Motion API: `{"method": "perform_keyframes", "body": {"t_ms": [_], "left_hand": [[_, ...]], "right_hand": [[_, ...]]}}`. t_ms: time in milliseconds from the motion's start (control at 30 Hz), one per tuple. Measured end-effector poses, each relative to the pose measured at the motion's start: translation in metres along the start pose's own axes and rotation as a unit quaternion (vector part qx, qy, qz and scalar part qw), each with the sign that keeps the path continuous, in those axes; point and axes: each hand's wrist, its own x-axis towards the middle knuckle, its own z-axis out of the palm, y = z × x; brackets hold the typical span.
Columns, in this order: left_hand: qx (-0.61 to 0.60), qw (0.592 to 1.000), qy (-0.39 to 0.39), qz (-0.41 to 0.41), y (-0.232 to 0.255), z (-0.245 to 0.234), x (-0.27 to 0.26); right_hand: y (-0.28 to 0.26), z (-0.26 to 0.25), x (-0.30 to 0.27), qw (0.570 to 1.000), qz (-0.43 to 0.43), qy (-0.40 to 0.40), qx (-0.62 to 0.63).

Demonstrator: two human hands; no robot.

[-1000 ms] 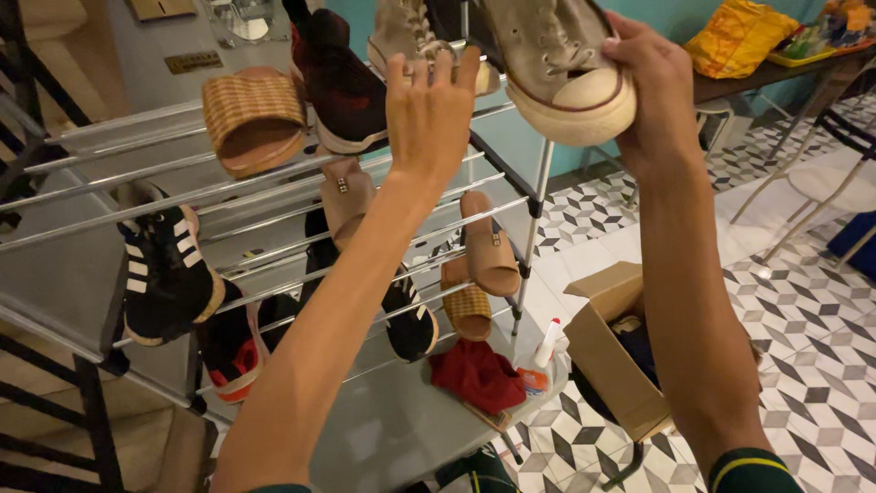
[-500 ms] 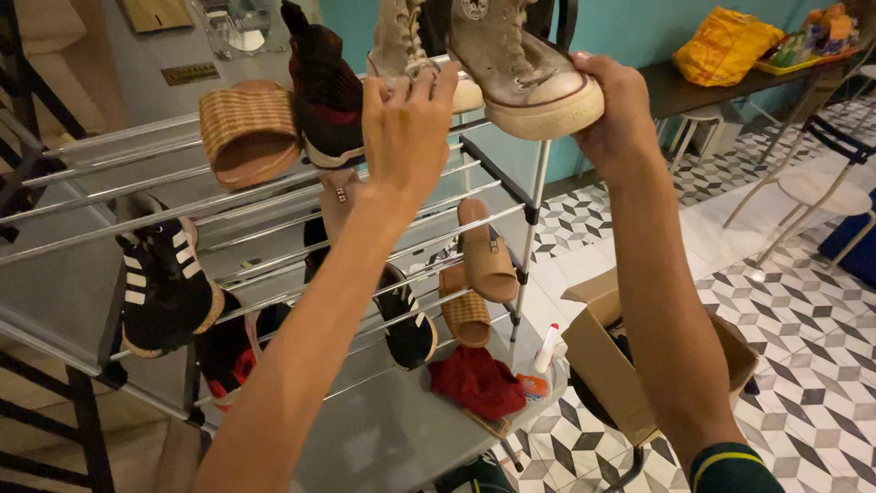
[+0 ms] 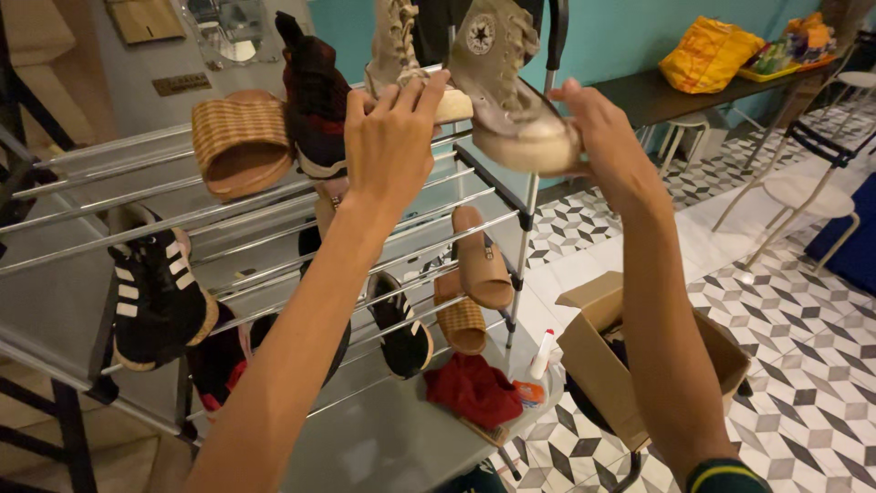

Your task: The person rearranges various shoes and sandals on a metal shoe rack, moving them between shelves and aligning them. The person then picks up a black shoe, sprays it with a cleaning solution, and wipes it with a red cloth.

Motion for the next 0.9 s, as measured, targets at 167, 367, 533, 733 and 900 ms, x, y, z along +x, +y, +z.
{"method": "perform_keyframes", "body": {"t_ms": [167,367,533,733,900], "left_hand": [[-0.031,0.999,0.024,-0.003,-0.006,-0.002,0.001],[-0.07,0.997,0.028,-0.032,-0.012,-0.006,-0.002],[-0.058,0.997,0.04,-0.025,-0.01,-0.004,0.0],[-0.069,0.996,0.043,-0.042,-0.012,-0.003,0.0],[-0.079,0.995,0.034,-0.051,-0.013,-0.005,0.0]], "right_hand": [[-0.009,-0.001,-0.044,0.92,-0.253,-0.076,-0.289],[0.0,0.036,-0.059,0.888,-0.272,-0.05,-0.367],[0.01,0.04,-0.067,0.885,-0.296,0.001,-0.36],[0.037,0.031,-0.058,0.855,-0.358,-0.033,-0.373],[0.063,0.046,-0.054,0.857,-0.352,-0.009,-0.377]]}}
